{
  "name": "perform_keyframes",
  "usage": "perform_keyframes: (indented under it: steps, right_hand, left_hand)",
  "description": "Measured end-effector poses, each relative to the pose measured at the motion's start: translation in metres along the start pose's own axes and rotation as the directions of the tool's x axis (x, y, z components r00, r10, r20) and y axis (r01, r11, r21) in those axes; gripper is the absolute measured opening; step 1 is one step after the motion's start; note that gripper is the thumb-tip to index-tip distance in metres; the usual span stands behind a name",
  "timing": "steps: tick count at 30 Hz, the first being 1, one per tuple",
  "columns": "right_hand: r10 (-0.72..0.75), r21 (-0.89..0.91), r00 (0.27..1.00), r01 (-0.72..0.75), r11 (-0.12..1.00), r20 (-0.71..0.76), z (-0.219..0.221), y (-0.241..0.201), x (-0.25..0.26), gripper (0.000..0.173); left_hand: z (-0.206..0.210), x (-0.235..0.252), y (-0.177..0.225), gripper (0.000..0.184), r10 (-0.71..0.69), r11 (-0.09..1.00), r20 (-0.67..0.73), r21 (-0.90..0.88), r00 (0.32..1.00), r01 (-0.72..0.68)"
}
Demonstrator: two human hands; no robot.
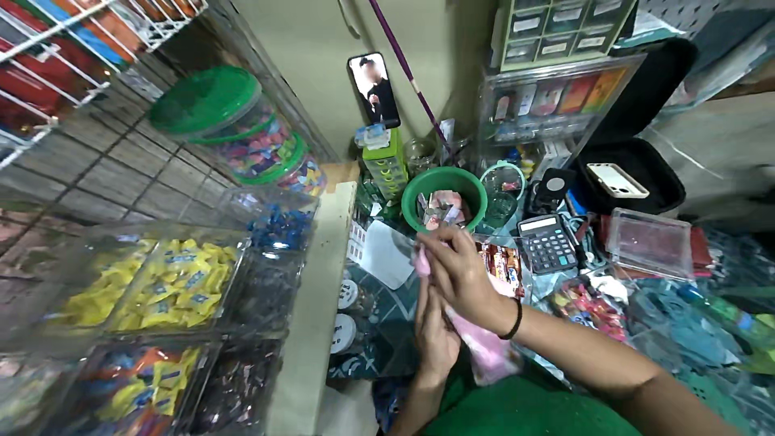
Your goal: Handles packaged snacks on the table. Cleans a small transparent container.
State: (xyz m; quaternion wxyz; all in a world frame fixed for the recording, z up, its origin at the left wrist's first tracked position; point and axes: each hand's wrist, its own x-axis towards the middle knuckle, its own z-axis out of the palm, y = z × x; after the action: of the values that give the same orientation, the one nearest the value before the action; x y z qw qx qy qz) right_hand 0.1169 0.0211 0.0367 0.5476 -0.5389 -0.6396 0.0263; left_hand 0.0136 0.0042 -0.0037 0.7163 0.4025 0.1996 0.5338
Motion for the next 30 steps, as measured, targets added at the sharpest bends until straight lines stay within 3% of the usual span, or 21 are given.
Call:
perform_keyframes:
  steps: [3,5,8,10,12,13,14,18,21,24,27,30]
  right_hand:
    - [-0.044,0.037,0.993,0.041,0.998,0.108,0.012,-0.011,-0.044,0.032]
    - [-0.107,0.043,0.981,0.101,0.994,0.16,0.016,-0.012,-0.07,0.03]
    - [-0.144,0.063,0.978,0.136,0.989,0.15,0.014,-0.005,-0.065,0.025]
    - [-0.122,0.062,0.989,0.117,0.991,0.083,0.01,-0.003,-0.043,0.024]
    - [-0.078,0.044,0.997,0.078,0.996,0.009,0.002,-0.003,-0.016,0.024]
    - [-0.051,0.039,0.998,0.052,0.998,-0.023,-0.001,-0.002,-0.004,0.024]
    - [-0.026,0.036,0.998,0.027,0.999,-0.049,-0.003,-0.001,0.005,0.024]
    - [-0.004,0.123,0.998,0.012,0.992,-0.067,0.013,0.003,0.001,0.026]
    - [-0.063,0.2,0.998,0.059,0.978,0.018,0.03,-0.005,-0.032,0.027]
    - [-0.179,0.272,0.977,0.143,0.952,0.114,0.043,-0.007,-0.065,0.024]
    - [-0.265,0.31,0.955,0.215,0.926,0.132,0.047,0.001,-0.072,0.019]
    - [-0.196,0.235,0.978,0.175,0.956,0.068,0.036,0.003,-0.04,0.018]
  left_hand:
    - [-0.01,0.011,0.007,0.035,0.002,0.999,-0.204,-0.045,0.979,-0.011]
    - [-0.023,0.015,0.012,0.045,-0.004,0.987,-0.168,-0.162,0.986,-0.024]
    - [-0.02,0.012,0.012,0.038,-0.091,0.944,-0.118,-0.327,0.989,0.048]
    - [-0.014,0.007,0.01,0.038,-0.117,0.975,-0.163,-0.205,0.98,0.082]
    - [-0.01,0.004,0.011,0.029,-0.079,0.996,-0.083,-0.046,0.993,0.076]
    - [-0.01,0.002,0.011,0.041,-0.058,0.998,-0.031,0.025,0.998,0.059]
    - [-0.009,0.002,0.01,0.049,-0.031,0.997,-0.003,0.068,1.0,0.031]
    - [-0.01,0.004,0.012,0.047,0.049,0.99,-0.017,0.136,0.999,-0.047]
    - [-0.018,0.011,0.022,0.044,0.06,0.993,-0.128,0.108,0.99,-0.046]
    - [-0.033,0.021,0.038,0.044,0.006,0.988,-0.171,-0.151,0.985,-0.032]
    - [-0.038,0.02,0.042,0.043,0.008,0.992,-0.168,-0.121,0.986,-0.028]
    - [-0.024,0.009,0.034,0.037,-0.02,1.0,-0.181,0.008,0.983,0.022]
